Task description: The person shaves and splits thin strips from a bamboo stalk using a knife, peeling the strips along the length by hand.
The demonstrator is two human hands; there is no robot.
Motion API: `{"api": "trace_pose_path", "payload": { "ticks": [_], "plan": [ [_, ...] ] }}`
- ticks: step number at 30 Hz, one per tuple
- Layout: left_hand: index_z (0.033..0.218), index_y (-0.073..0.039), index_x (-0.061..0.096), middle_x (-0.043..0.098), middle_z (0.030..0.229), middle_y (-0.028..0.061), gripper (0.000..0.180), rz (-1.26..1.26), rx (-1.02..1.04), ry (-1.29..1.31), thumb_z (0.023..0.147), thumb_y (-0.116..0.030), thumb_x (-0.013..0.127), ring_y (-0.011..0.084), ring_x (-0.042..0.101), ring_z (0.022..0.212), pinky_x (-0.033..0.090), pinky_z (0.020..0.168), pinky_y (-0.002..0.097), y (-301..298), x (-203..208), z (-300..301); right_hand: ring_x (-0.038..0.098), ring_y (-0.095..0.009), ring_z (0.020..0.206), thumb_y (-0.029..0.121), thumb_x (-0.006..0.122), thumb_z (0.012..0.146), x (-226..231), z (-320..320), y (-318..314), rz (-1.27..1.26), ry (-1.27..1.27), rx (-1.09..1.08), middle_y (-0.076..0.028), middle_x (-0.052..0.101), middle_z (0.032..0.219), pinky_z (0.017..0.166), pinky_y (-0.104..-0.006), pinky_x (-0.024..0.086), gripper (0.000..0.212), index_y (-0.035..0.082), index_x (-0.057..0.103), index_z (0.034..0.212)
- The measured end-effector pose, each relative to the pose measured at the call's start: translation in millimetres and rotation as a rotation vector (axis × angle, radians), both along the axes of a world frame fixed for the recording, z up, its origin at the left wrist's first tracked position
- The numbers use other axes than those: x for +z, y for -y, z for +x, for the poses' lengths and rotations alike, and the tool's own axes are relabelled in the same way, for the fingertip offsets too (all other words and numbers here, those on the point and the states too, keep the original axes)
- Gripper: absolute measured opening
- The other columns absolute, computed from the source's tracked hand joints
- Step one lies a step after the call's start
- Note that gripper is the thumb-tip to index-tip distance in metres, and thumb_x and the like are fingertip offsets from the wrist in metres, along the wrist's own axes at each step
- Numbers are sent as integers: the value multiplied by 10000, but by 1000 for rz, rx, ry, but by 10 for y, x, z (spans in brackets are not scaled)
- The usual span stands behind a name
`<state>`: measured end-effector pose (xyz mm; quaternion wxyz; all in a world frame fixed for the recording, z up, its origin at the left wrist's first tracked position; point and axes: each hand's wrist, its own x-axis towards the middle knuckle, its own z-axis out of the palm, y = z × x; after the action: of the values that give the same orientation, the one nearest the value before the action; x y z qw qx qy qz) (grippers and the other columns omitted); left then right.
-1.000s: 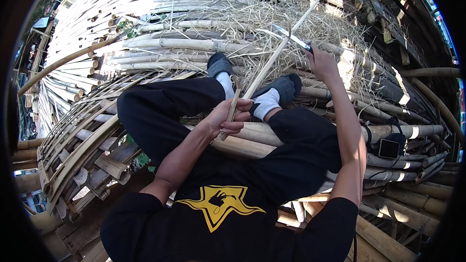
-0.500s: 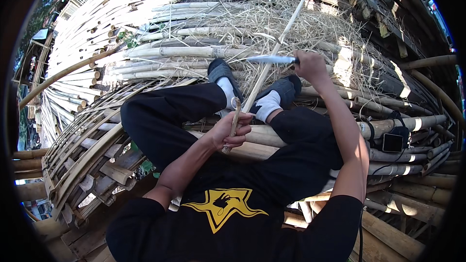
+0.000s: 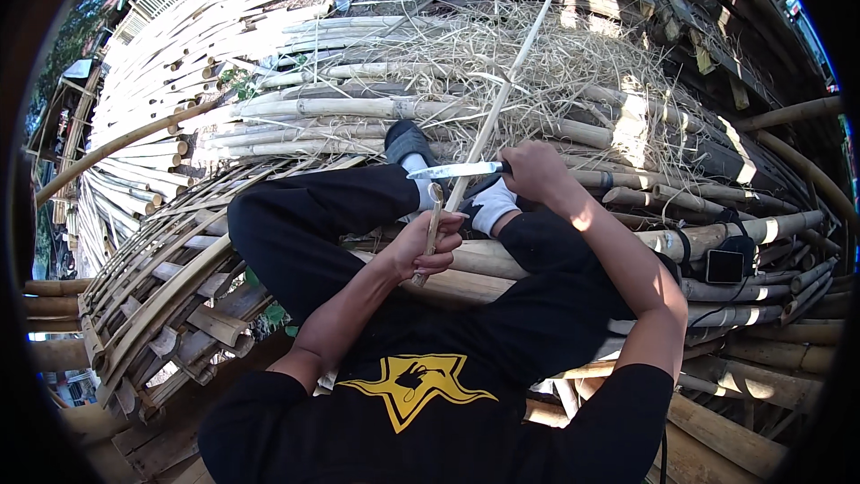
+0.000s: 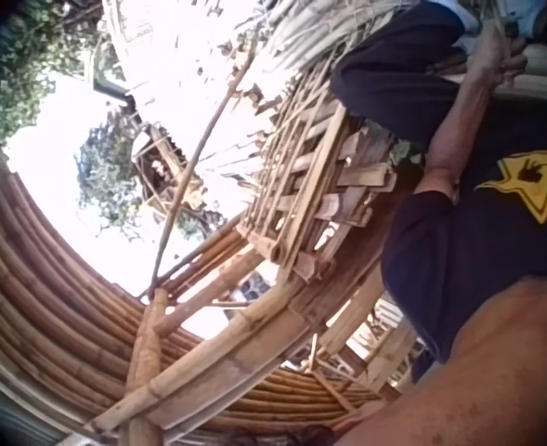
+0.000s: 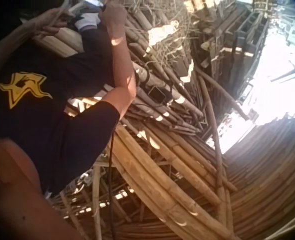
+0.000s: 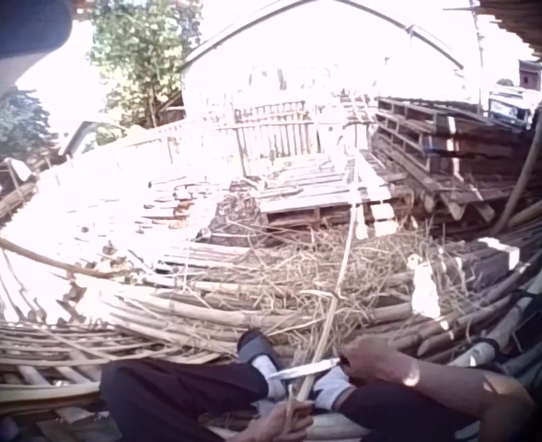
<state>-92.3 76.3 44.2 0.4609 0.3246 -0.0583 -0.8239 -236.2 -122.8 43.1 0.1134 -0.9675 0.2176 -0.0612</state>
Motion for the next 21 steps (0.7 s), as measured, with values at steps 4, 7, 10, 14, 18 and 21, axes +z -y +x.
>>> {"api": "trace_pose_path", "payload": {
  "ticks": [4, 7, 10, 14, 18, 21],
  "plan": [
    [638, -146, 313, 270, 467, -31, 342, 9, -43, 122, 942, -281, 395, 62, 245, 256, 184, 230, 208, -24, 105, -92, 634, -329, 658, 187, 612, 717, 48, -217, 1149, -213, 21, -528, -172, 616, 658, 637, -431, 511, 146, 47, 639, 748],
    [644, -137, 309, 262, 462, -34, 347, -37, -67, 123, 945, -282, 399, 52, 249, 259, 182, 228, 201, 60, 118, -52, 625, -359, 726, 176, 596, 736, -207, -311, 955, -12, 67, -654, -196, 613, 687, 694, -433, 504, 165, 15, 627, 758],
    [640, -134, 311, 266, 459, -33, 352, -39, -58, 153, 942, -286, 406, 50, 252, 259, 187, 225, 202, 20, 79, -46, 619, -369, 725, 176, 588, 736, -58, -194, 455, 102, 77, -468, -196, 607, 678, 698, -439, 501, 175, 8, 619, 771],
    [643, -131, 320, 277, 459, -30, 345, -16, -15, 76, 936, -290, 408, 57, 255, 256, 197, 221, 210, 17, 42, 12, 618, -363, 689, 175, 598, 714, -48, -24, -49, 93, 0, -98, -185, 600, 664, 675, -452, 499, 159, 29, 610, 777],
    [662, -134, 335, 281, 459, -31, 322, -28, -18, 117, 938, -292, 391, 56, 240, 257, 200, 228, 205, 23, 31, -19, 625, -316, 619, 188, 612, 692, -115, -83, 293, -108, -9, 67, -152, 592, 618, 604, -425, 506, 137, 69, 599, 758],
    [677, -137, 334, 280, 459, -33, 307, -11, -3, 85, 936, -289, 392, 62, 243, 257, 198, 232, 208, -49, 80, -40, 623, -312, 617, 206, 608, 715, -229, -240, 695, -110, 52, -316, -160, 593, 624, 607, -402, 509, 167, 42, 608, 744]
  ]
}}
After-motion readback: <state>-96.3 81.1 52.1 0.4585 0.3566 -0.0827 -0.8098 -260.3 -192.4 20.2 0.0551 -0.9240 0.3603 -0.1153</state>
